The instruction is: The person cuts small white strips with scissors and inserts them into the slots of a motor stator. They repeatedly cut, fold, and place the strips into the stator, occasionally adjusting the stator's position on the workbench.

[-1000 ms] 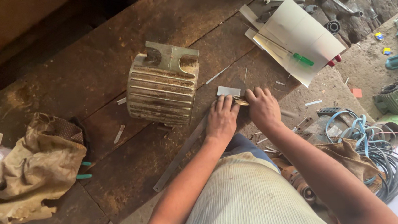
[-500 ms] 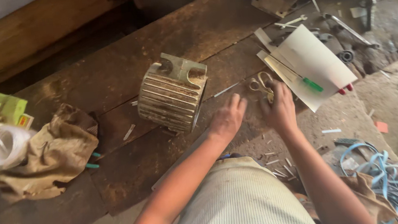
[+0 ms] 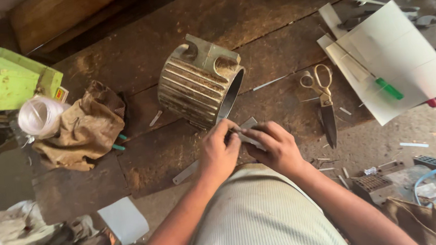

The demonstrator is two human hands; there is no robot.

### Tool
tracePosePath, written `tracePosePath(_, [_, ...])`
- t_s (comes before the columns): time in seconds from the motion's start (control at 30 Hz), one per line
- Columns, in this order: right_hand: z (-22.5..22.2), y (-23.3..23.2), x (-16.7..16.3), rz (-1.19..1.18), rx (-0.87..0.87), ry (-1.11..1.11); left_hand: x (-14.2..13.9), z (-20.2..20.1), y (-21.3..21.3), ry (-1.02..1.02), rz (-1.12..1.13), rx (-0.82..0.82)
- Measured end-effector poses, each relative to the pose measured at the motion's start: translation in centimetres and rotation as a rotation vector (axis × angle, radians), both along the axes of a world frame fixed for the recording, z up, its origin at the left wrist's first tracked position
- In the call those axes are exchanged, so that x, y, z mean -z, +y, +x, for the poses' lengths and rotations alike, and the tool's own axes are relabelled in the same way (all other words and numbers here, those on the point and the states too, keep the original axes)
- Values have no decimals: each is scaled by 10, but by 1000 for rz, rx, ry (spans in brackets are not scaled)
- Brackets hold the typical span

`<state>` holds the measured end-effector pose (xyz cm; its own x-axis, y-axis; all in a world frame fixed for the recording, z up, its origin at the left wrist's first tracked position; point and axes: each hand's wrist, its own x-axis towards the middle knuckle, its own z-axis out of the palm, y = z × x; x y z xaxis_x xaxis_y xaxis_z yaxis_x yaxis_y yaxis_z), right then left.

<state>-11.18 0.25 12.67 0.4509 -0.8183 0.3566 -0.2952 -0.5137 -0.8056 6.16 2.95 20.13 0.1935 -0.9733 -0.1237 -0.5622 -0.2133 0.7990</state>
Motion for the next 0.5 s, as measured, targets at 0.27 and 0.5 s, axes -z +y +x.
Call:
tracePosePath(0.27, [69, -27, 45, 669, 151, -276, -29, 59, -54, -426, -266, -148])
tracePosePath(0.5, [102, -17, 68, 785, 278, -346, -2, 77, -64, -586, -371, -166])
